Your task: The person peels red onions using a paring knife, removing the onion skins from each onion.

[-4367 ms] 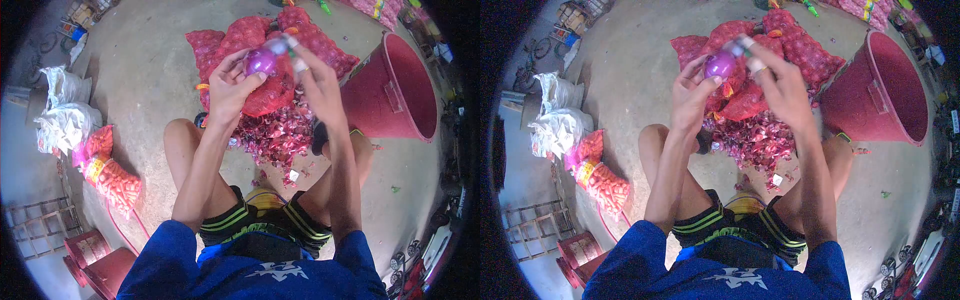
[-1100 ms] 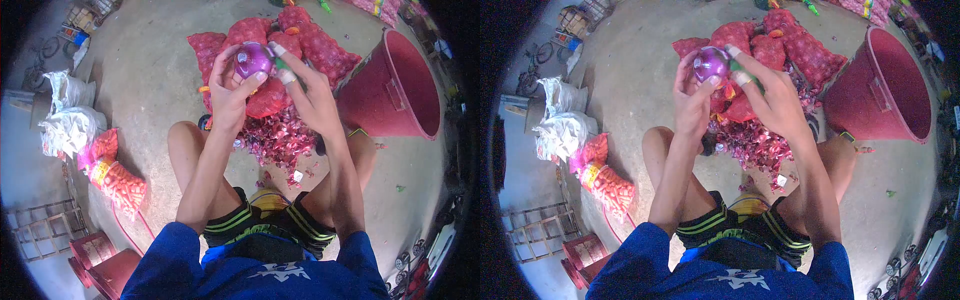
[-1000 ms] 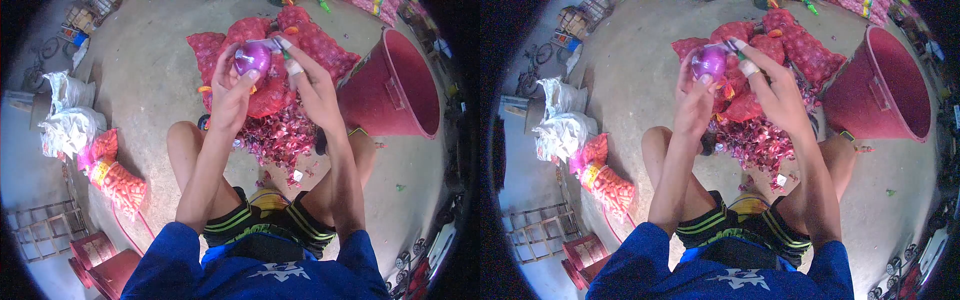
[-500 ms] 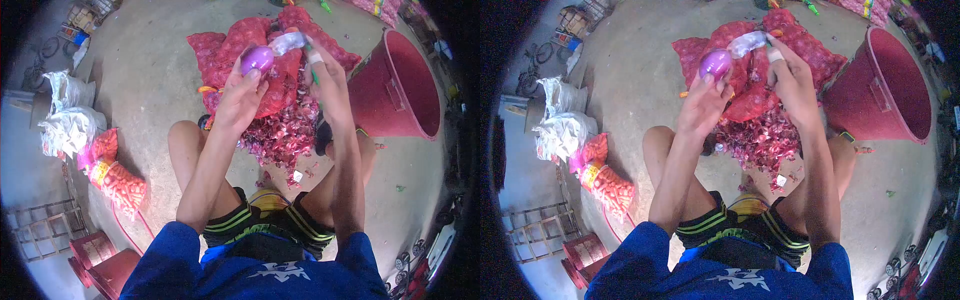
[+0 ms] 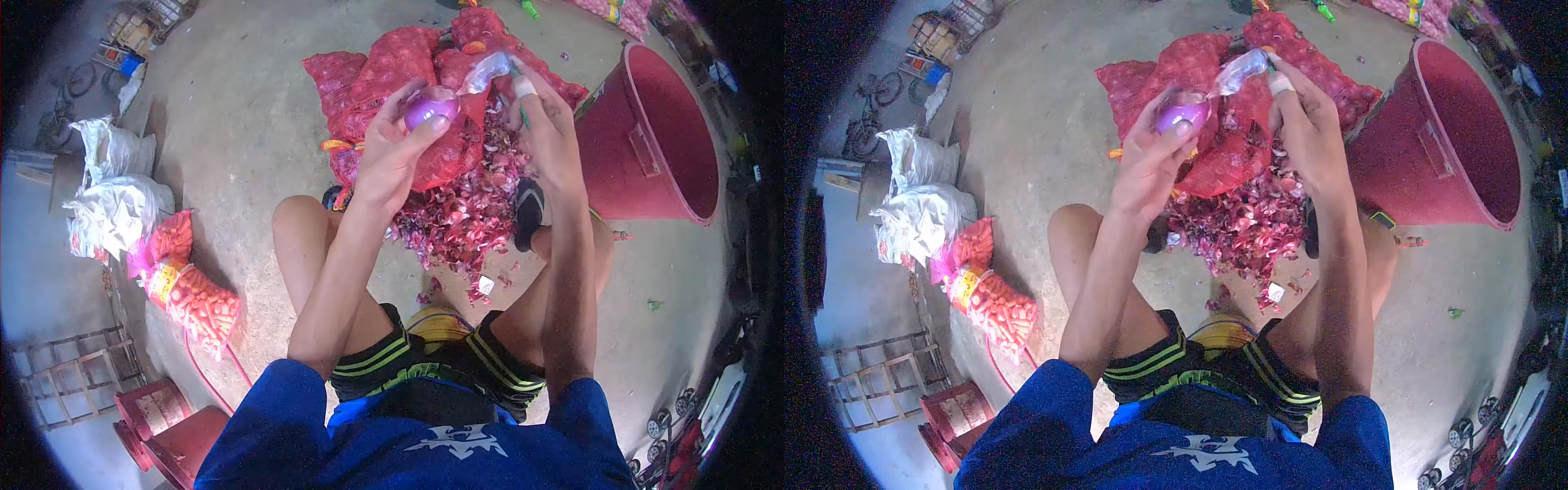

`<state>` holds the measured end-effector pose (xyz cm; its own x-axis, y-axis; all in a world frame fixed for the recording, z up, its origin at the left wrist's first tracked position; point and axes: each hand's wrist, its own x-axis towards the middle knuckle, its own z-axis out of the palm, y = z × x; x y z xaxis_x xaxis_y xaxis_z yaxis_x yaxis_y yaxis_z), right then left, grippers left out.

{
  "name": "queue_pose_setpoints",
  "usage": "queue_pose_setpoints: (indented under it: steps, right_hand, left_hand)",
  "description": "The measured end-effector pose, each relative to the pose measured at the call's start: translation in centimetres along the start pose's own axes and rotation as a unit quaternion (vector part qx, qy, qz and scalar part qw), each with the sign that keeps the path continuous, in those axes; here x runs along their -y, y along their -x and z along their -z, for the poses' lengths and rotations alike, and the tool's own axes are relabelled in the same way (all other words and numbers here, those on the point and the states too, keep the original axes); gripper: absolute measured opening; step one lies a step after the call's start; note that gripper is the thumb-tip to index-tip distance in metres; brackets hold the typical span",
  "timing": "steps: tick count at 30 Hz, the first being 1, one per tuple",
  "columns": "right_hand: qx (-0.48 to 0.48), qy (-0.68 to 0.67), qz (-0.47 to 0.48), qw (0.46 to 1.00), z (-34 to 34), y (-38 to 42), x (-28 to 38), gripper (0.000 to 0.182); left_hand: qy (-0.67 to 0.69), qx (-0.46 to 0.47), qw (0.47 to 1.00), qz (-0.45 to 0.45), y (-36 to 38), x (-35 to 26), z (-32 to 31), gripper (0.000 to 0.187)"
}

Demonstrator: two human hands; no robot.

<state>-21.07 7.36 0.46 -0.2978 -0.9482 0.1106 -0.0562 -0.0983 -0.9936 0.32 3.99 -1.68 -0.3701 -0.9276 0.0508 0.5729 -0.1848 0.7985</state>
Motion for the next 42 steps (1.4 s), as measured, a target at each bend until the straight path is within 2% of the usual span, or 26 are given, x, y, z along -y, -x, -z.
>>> queue_pose_setpoints:
  steps: [1, 2, 5, 7, 8, 9, 10, 12, 14, 16, 20, 22, 24, 25, 26, 27, 28, 30, 31, 32, 33, 34, 35, 38, 40, 42]
  right_hand:
    - [-0.008, -0.016, 0.029, 0.999, 0.3, -0.4, -0.8, 0.045]
    - [-0.015, -0.033, 0.057, 0.998, 0.6, -0.6, -1.4, 0.045]
    - [-0.029, -0.043, 0.014, 0.999, 2.7, -0.3, 0.3, 0.049]
    - [-0.009, -0.013, 0.024, 1.0, 2.5, 0.0, 0.7, 0.05]
    - [0.011, 0.017, 0.034, 0.999, 2.5, 0.2, 0.8, 0.051]
    - [0.056, 0.019, 0.075, 0.995, 1.8, 0.5, 0.6, 0.055]
    - [0.056, 0.018, 0.076, 0.995, 1.3, 0.8, 0.7, 0.055]
    - [0.13, -0.008, 0.043, 0.991, -0.8, 2.0, 1.2, 0.058]
    - [0.145, 0.038, 0.019, 0.989, -2.2, 3.0, 2.5, 0.059]
    - [0.195, -0.014, 0.081, 0.977, -3.0, 3.2, 1.2, 0.061]
    - [0.15, 0.028, 0.147, 0.977, -4.5, 3.2, 0.0, 0.058]
    - [0.13, 0.015, 0.147, 0.98, -5.1, 3.2, 0.7, 0.053]
    - [0.121, 0.094, 0.156, 0.976, -5.0, 3.3, 1.7, 0.047]
    - [0.123, 0.093, 0.156, 0.976, -5.2, 3.2, 1.4, 0.047]
    - [0.08, 0.095, 0.179, 0.976, -5.5, 2.9, 0.9, 0.045]
    - [0.037, 0.097, 0.203, 0.974, -5.7, 2.5, 0.5, 0.043]
    - [0.039, 0.098, 0.202, 0.974, -5.5, 1.9, 0.4, 0.043]
    - [0.0, 0.043, 0.144, 0.989, -4.0, 0.9, 0.4, 0.041]
    - [0.041, 0.037, 0.143, 0.988, -3.3, 0.8, 0.7, 0.045]
    - [0.043, 0.036, 0.143, 0.988, -3.2, 1.0, 0.8, 0.045]
    - [0.095, 0.019, 0.127, 0.987, -3.3, 1.5, 1.2, 0.047]
    - [0.146, 0.004, 0.111, 0.983, -3.4, 2.0, 1.4, 0.05]
    - [0.165, 0.032, 0.124, 0.978, -3.6, 2.5, 1.1, 0.054]
    - [0.18, 0.009, 0.164, 0.97, -4.8, 2.9, 0.2, 0.058]
    - [0.174, -0.005, 0.141, 0.974, -4.8, 3.3, 1.5, 0.056]
    - [0.149, 0.102, 0.186, 0.966, -4.7, 3.0, 2.1, 0.051]
  left_hand:
    - [-0.06, 0.004, 0.998, -0.015, 0.0, -0.3, -0.1, 0.065]
    - [-0.061, 0.004, 0.998, -0.016, 0.0, -0.5, -0.1, 0.065]
    - [-0.112, 0.025, 0.992, -0.043, 0.3, -0.8, 0.3, 0.064]
    - [-0.018, 0.042, 0.999, -0.015, 0.3, -1.1, 1.0, 0.061]
    - [-0.018, 0.043, 0.999, -0.015, 0.3, -1.2, 1.3, 0.061]
    - [0.069, 0.025, 0.997, 0.015, 0.3, -1.3, 1.5, 0.059]
    - [0.154, 0.007, 0.987, 0.046, 0.4, -1.3, 1.7, 0.057]
    - [0.163, 0.004, 0.985, 0.048, 0.5, -1.1, 1.8, 0.056]
    - [0.175, 0.0, 0.983, 0.051, 0.8, -0.7, 1.7, 0.055]
    - [0.168, 0.012, 0.984, 0.051, 1.1, -0.5, 1.7, 0.056]
    - [0.148, 0.02, 0.988, 0.037, 1.0, -0.1, 1.3, 0.057]
    - [0.112, 0.035, 0.993, 0.017, 1.0, 0.0, 1.1, 0.058]
    - [0.114, 0.027, 0.993, 0.018, 0.9, -0.1, 1.2, 0.057]
    - [0.116, 0.018, 0.993, 0.018, 0.8, -0.2, 1.2, 0.057]
    - [0.115, 0.016, 0.993, 0.017, 0.8, -0.1, 1.6, 0.057]
    - [0.15, 0.02, 0.988, 0.038, 0.6, -0.1, 1.8, 0.057]
    - [0.185, 0.024, 0.981, 0.06, 0.7, 0.0, 2.0, 0.057]
    - [0.186, 0.05, 0.98, 0.05, 0.9, -0.2, 2.0, 0.055]
    - [0.2, 0.043, 0.978, 0.047, 1.0, -0.5, 1.8, 0.056]
    - [0.214, 0.035, 0.975, 0.044, 1.1, -0.6, 1.8, 0.056]
    - [0.213, 0.033, 0.975, 0.044, 1.0, -0.5, 1.9, 0.056]
    - [0.163, 0.033, 0.986, -0.007, 0.6, -0.4, 1.9, 0.057]
    - [0.111, 0.033, 0.992, -0.058, 0.4, -0.2, 1.9, 0.059]
    - [0.051, 0.02, 0.995, -0.079, 0.9, -0.9, 1.5, 0.062]
    - [0.035, 0.038, 0.994, -0.092, 0.8, -0.9, 1.8, 0.06]
    - [0.018, 0.059, 0.992, -0.112, 0.6, -0.9, 1.7, 0.058]
